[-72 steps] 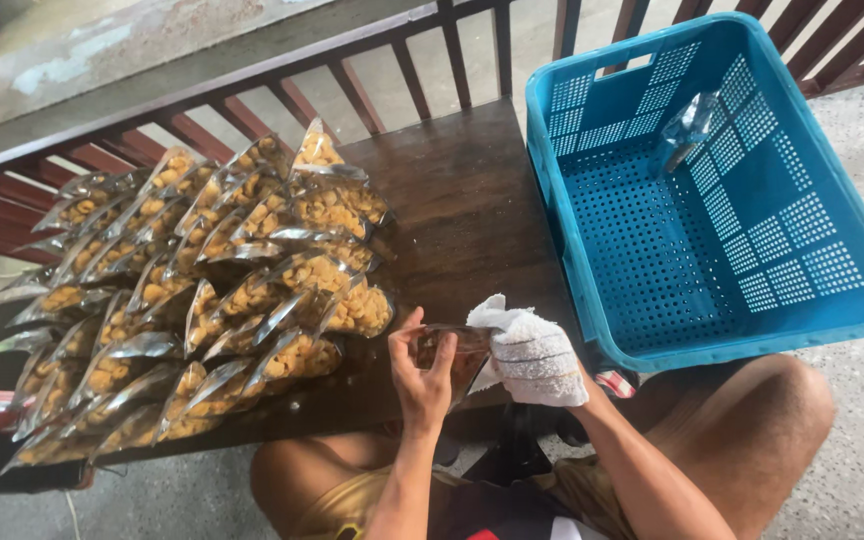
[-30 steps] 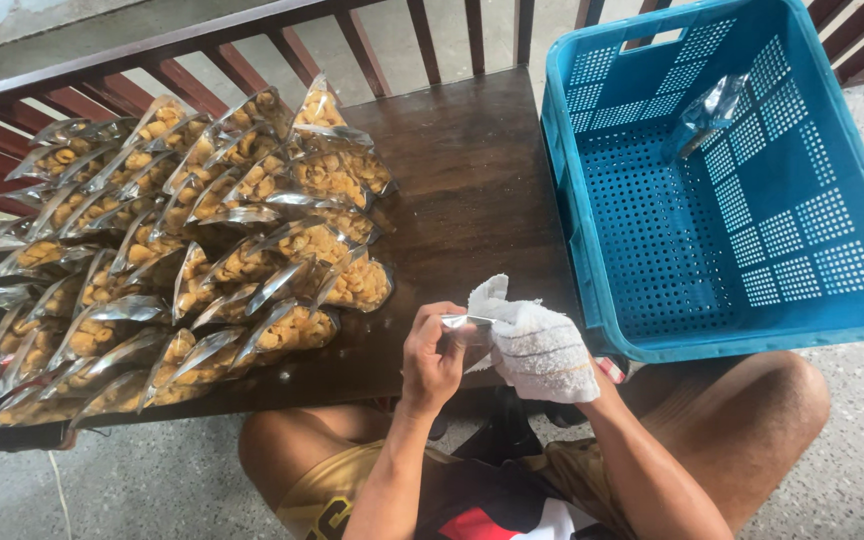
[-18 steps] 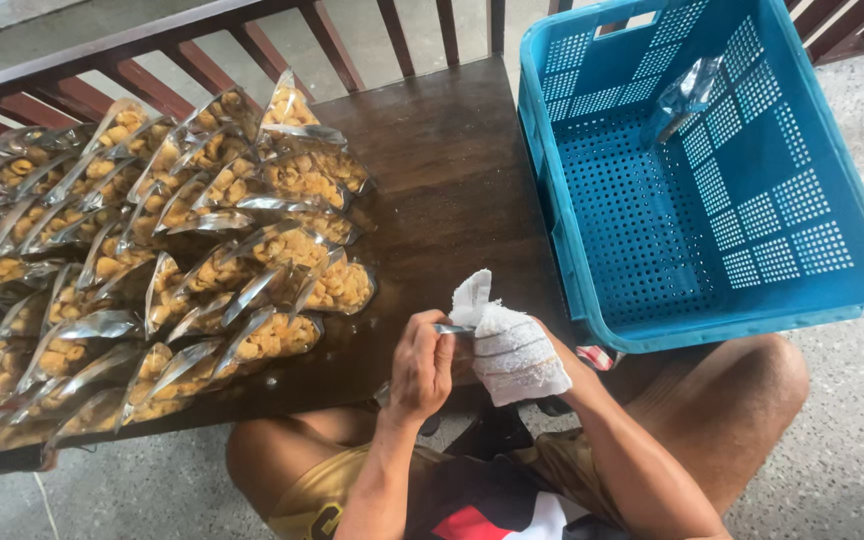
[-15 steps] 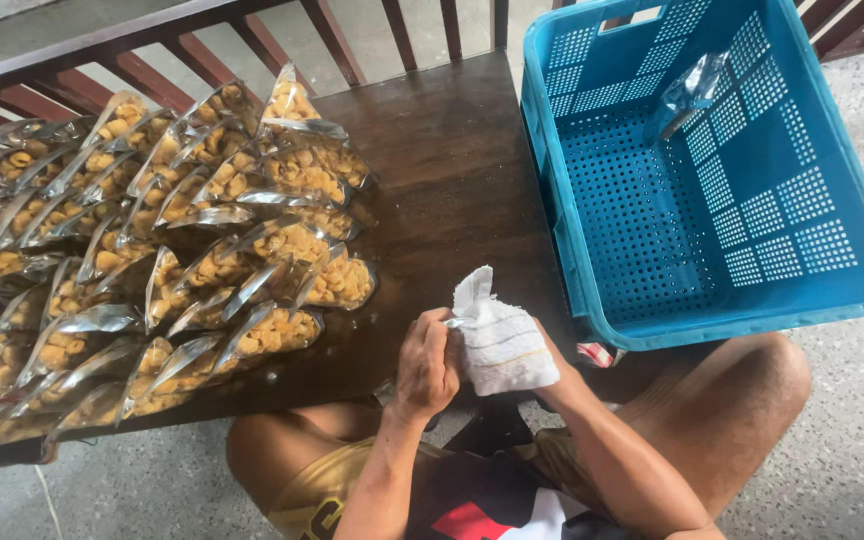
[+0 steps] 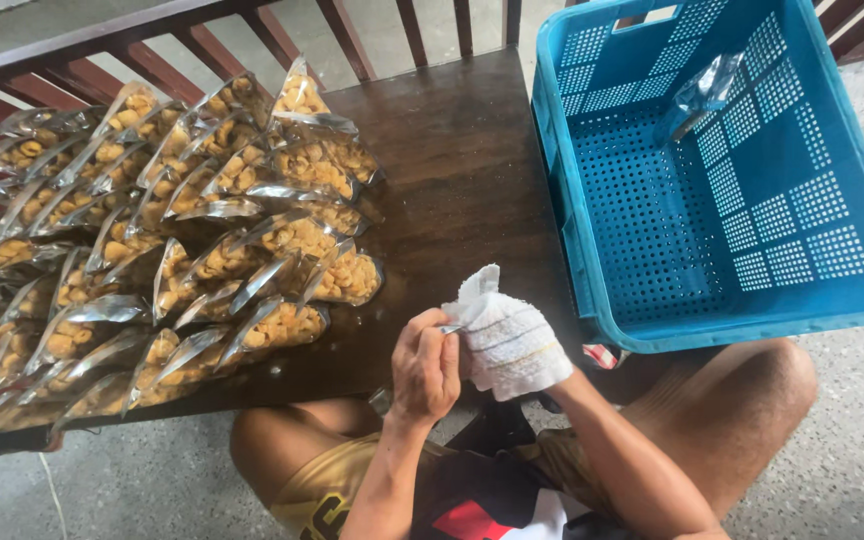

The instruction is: The person wipes the exterior of sealed snack bags with a white cloth and places them into a blue basket. Later, the person uses a handheld heat sealer to seal additional snack bags and places them into the basket.

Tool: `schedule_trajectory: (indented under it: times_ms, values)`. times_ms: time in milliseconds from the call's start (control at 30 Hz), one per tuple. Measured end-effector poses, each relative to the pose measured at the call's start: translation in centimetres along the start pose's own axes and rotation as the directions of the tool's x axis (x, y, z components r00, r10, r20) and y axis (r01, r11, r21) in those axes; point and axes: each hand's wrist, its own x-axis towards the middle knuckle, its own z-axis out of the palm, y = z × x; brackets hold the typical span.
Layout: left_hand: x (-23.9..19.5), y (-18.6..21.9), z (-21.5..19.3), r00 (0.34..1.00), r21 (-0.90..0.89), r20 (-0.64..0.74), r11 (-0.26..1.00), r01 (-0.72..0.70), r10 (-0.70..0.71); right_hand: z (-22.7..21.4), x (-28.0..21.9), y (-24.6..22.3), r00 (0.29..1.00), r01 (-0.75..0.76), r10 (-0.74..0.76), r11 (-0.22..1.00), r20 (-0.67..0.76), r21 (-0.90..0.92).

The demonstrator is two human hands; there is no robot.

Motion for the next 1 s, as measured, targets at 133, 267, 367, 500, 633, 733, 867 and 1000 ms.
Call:
schedule_trajectory:
  times_ms: [133,267,367,500,633,733,867,1000]
  values:
    - [0.5,0.2,-0.4,1.000,0.042,0.020,0.999,0.013,-0.014,-0.9,1.7,1.2,0.843,0.457,-0.468,0.360,0.266,-0.814]
    - [-0.2,0.8,0.5,0.998,0.034,0.054,0.999,0.015,-0.017,-0.5,1.0,2.7,0.900,0.386,-0.434,0.765,0.029,-0.515]
    - [-0.2,0.8,0.3,0.999,0.091,0.016,0.995,-0.050,0.049,-1.2,0.2,3.4,0.969,0.247,-0.248,0.967,-0.006,-0.060]
    - [0.2,0.8,-0.2,0.999,0.033,0.012,0.998,0.046,-0.047,-2.2,0.0,3.2,0.834,0.503,-0.318,0.102,0.451,-0.858]
    - [0.1,1.3,0.3,0.998,0.019,0.038,0.998,0.056,-0.057,-0.5,0.0,1.6,0.974,0.223,-0.221,0.974,-0.049,0.032]
    - [0.7,1.9,-0.4,0.995,0.002,-0.090,0.999,0.043,-0.042,-0.4,0.6,-1.7,0.975,0.213,-0.217,0.850,0.048,-0.482]
    - [1.9,2.5,-0.8,0.895,-0.369,-0.288,0.902,0.224,-0.340,-1.3,-0.9,-4.9,0.895,0.403,-0.435,0.692,0.098,-0.599]
    - [4.0,1.2,0.9,0.749,-0.912,-0.319,0.402,-0.077,-0.581,1.0,-1.8,-3.2,0.981,0.196,-0.194,0.972,-0.031,0.131]
